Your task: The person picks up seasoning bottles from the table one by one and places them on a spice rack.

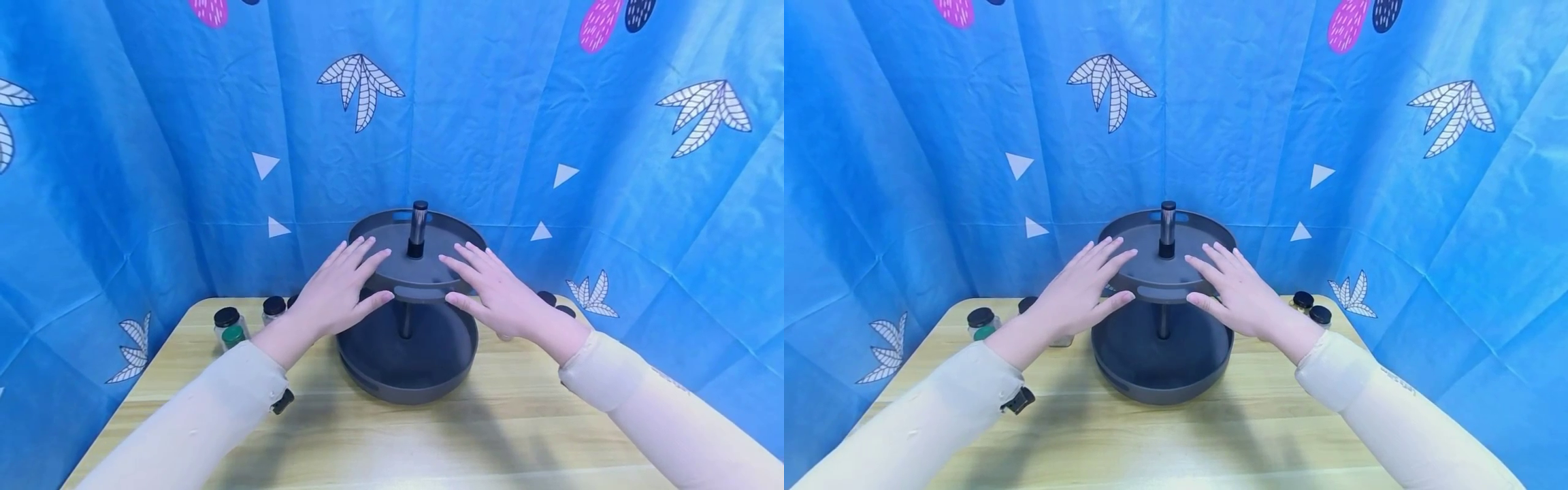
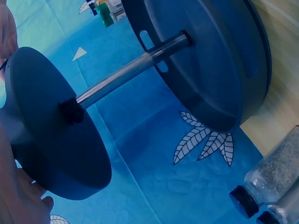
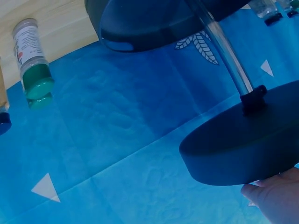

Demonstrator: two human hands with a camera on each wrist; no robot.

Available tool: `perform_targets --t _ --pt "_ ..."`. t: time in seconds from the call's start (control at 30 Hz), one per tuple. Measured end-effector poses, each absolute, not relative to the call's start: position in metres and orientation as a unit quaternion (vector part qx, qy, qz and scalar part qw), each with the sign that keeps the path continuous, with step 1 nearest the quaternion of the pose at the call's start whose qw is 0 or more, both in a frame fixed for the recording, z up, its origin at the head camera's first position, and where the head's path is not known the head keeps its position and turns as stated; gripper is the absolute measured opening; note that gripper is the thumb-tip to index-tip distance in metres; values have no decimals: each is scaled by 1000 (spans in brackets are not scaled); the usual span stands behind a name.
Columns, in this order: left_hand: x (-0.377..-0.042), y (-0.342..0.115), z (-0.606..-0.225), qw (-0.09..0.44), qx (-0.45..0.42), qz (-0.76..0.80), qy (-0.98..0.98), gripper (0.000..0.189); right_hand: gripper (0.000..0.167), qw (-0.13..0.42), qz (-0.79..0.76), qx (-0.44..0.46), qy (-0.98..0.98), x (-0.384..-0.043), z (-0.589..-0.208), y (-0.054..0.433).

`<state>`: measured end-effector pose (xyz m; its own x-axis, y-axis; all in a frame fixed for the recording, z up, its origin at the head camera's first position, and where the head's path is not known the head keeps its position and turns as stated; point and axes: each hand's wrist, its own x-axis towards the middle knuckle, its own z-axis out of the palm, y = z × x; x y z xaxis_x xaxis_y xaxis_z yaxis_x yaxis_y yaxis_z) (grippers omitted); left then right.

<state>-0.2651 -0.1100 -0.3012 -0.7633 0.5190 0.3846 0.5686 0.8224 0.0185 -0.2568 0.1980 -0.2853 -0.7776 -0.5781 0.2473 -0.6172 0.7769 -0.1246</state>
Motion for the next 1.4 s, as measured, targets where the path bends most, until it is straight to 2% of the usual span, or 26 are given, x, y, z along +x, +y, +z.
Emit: perform_targets --t 0.47,1.2,1.4 --pt "-274 -109 -303 198 -297 -96 -929 67 56 101 109 320 -936 -257 -282 195" --pt "-276 -112 -304 193 -296 -126 -927 60 54 123 115 330 -929 -259 -285 194" --pt "-276 -112 -306 206 -300 -134 -922 59 53 128 119 330 -928 -260 -286 195"
